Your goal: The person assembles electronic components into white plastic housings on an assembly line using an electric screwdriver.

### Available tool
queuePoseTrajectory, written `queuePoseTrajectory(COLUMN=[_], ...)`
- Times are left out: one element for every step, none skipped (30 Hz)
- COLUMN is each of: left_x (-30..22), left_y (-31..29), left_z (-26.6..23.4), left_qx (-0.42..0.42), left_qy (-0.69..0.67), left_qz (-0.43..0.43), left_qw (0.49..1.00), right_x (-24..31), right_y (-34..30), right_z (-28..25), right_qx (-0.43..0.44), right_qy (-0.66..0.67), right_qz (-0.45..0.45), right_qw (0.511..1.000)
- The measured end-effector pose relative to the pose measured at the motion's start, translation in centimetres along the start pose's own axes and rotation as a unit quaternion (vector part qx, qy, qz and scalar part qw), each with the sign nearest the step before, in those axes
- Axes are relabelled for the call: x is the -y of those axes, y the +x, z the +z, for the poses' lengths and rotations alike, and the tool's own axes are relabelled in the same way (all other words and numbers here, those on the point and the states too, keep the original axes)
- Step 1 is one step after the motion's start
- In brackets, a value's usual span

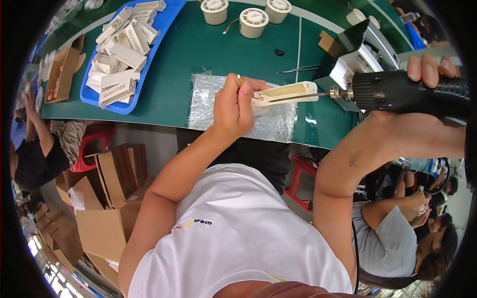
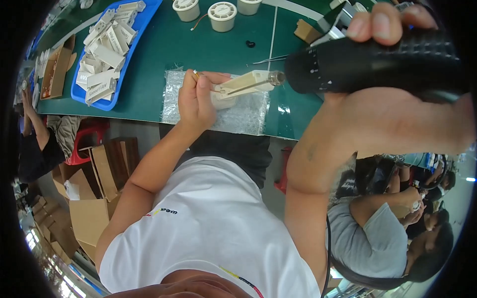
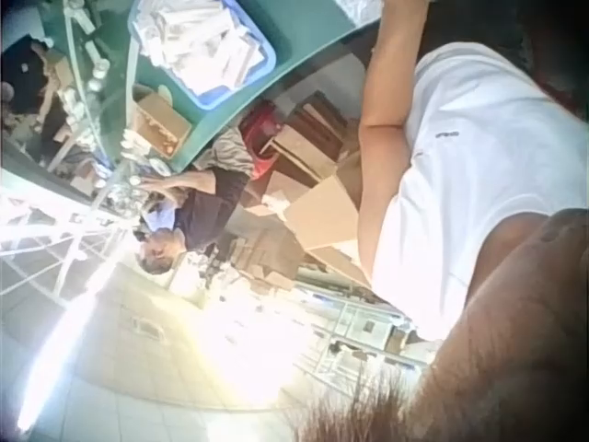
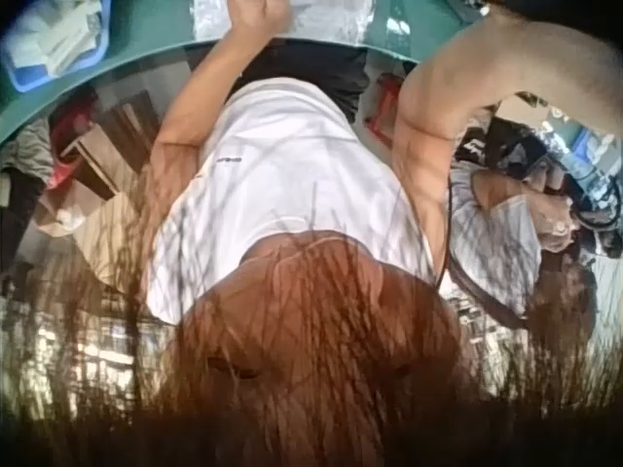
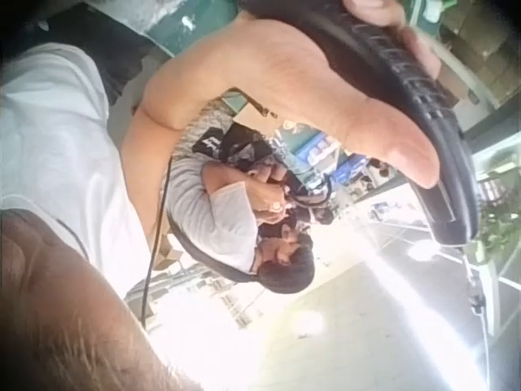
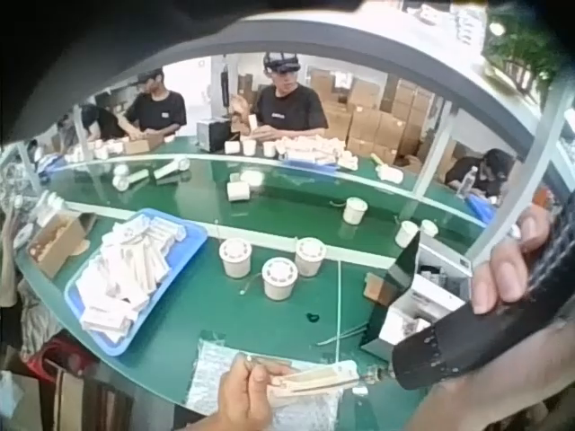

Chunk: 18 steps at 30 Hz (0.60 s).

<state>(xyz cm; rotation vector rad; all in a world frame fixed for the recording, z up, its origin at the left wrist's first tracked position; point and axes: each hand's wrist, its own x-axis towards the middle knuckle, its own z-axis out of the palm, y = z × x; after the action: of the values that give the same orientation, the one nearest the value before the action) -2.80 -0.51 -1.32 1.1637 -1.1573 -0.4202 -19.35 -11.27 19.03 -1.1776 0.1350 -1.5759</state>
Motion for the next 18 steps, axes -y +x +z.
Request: queuePoseTrajectory(left_x=[0.0, 0.0, -0.1, -0.1, 0.0, 0.0, 0.0, -0.1, 0.0, 0.3, 0.5, 0.7, 0.7, 0.5, 0.4, 0.2, 0.2, 0.2], left_y=[0.1, 0.2, 0.3, 0.3, 0.2, 0.2, 0.2, 0.3, 0.3, 0.2, 0.0, 0.0, 0.0, 0.0, 0.1, 0.0, -0.2, -0.1], left_z=[0.0, 0.0, 0.0, -0.1, -0.1, -0.2, -0.2, -0.2, -0.2, -0.1, -0.1, -0.1, -0.1, -0.1, -0.1, -0.2, -0.5, -0.7], left_qx=[-0.007, -0.003, 0.003, -0.001, -0.001, 0.000, -0.002, -0.003, -0.003, -0.007, -0.006, -0.006, -0.009, -0.011, -0.010, -0.012, 0.008, 0.027], left_qy=[0.000, 0.011, 0.022, 0.021, 0.008, -0.006, -0.007, -0.004, 0.000, -0.002, 0.005, 0.012, 0.011, 0.006, 0.000, -0.002, 0.005, 0.014], left_qz=[-0.005, 0.024, 0.051, 0.045, 0.033, 0.021, 0.015, 0.017, 0.019, 0.015, 0.020, 0.026, 0.023, 0.016, 0.009, 0.008, -0.014, -0.033], left_qw=[1.000, 1.000, 0.998, 0.999, 0.999, 1.000, 1.000, 1.000, 1.000, 1.000, 1.000, 1.000, 1.000, 1.000, 1.000, 1.000, 1.000, 0.999], right_x=[-0.5, -1.0, -1.4, -1.8, -2.2, -2.5, -2.8, -3.1, -3.2, -3.2, -3.2, -3.1, -2.9, -2.8, -2.9, -2.9, -2.9, -3.1], right_y=[0.1, 0.2, 0.1, 0.1, 0.0, -0.2, -0.4, -0.6, -0.8, -1.0, -1.2, -1.2, -1.1, -1.0, -1.2, -1.3, -1.5, -1.6], right_z=[0.3, 0.5, 0.7, 0.9, 1.1, 1.2, 1.3, 1.4, 1.6, 1.8, 2.1, 1.8, 1.3, 0.9, 0.8, 0.7, 0.6, 0.6], right_qx=[-0.003, -0.005, -0.009, -0.014, -0.018, -0.023, -0.029, -0.034, -0.038, -0.042, -0.060, -0.057, -0.014, 0.029, 0.030, 0.030, 0.030, 0.033], right_qy=[-0.010, -0.021, -0.032, -0.044, -0.056, -0.069, -0.082, -0.095, -0.108, -0.121, -0.137, -0.138, -0.059, 0.021, 0.019, 0.004, -0.011, -0.023], right_qz=[-0.005, -0.011, -0.016, -0.022, -0.028, -0.035, -0.043, -0.050, -0.059, -0.068, -0.083, -0.080, -0.058, -0.035, -0.033, -0.040, -0.047, -0.055], right_qw=[1.000, 1.000, 0.999, 0.999, 0.998, 0.997, 0.995, 0.994, 0.992, 0.989, 0.985, 0.986, 0.996, 0.999, 0.999, 0.999, 0.998, 0.998])
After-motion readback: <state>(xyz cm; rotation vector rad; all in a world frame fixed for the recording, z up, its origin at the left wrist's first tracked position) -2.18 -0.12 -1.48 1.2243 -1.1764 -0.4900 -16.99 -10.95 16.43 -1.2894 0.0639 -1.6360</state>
